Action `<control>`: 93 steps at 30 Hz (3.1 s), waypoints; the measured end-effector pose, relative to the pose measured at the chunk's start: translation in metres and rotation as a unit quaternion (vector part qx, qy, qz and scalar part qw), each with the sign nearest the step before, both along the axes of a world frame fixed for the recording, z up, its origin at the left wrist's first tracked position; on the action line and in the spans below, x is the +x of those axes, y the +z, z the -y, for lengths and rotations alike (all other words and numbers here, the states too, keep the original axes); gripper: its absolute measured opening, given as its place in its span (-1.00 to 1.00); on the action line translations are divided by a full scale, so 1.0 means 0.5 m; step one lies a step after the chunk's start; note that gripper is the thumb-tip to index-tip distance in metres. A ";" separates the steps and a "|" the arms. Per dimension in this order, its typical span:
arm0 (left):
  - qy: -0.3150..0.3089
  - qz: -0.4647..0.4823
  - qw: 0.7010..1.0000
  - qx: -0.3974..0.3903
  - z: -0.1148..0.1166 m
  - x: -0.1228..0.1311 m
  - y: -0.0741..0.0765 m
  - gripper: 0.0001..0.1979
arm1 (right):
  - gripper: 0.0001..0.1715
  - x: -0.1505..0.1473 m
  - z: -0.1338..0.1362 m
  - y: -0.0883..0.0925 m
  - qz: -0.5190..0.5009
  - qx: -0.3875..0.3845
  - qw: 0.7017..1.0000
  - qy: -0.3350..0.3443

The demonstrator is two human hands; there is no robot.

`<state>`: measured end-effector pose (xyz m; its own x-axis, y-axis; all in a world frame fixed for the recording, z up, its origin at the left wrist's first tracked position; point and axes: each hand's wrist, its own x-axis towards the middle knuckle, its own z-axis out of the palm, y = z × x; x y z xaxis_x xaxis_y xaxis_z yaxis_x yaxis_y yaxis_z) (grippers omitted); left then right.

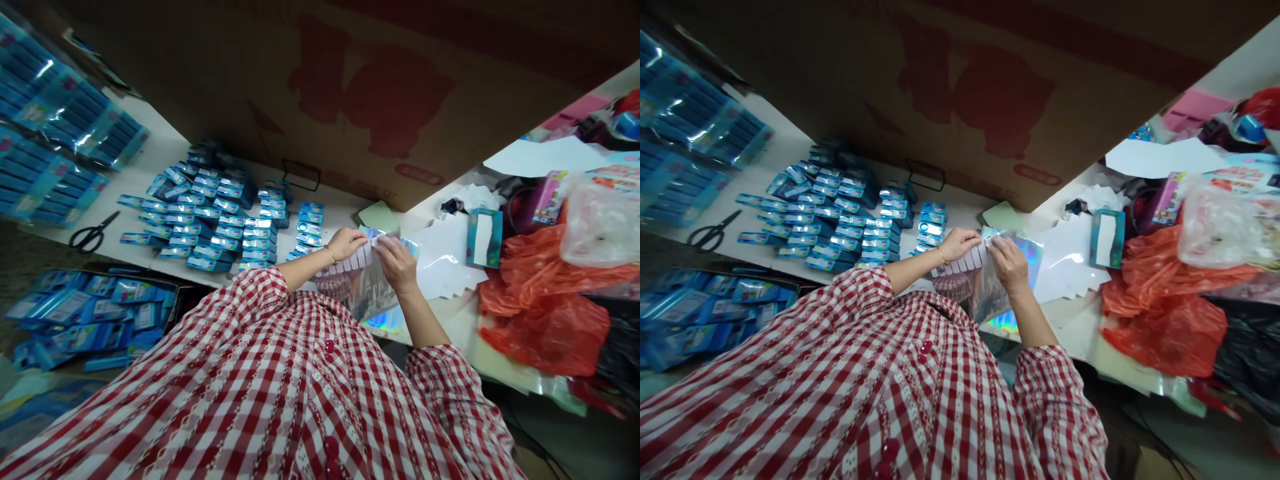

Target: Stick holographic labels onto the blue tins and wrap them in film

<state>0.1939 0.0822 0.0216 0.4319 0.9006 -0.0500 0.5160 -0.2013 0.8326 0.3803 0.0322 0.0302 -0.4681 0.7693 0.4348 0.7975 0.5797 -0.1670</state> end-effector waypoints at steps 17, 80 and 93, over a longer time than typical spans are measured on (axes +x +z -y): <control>0.212 0.320 0.885 -0.262 0.040 -0.123 -0.075 -0.58 | -0.74 -0.165 -0.070 -0.030 -0.546 -0.433 0.669 -0.260; 0.052 -0.132 0.990 -0.024 -0.071 -0.044 -0.090 -0.78 | -0.70 -0.069 -0.197 -0.104 0.052 -0.237 0.970 0.023; 0.078 -0.061 0.993 -0.067 -0.091 -0.034 -0.095 -0.79 | -0.60 -0.034 -0.149 -0.134 0.039 -0.173 0.983 0.041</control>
<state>0.1769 0.1275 -0.0257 0.2702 0.9380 -0.2173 0.6302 -0.0017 0.7764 0.3634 0.1067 -0.0370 -0.5566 0.8230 0.1137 0.7684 0.5620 -0.3062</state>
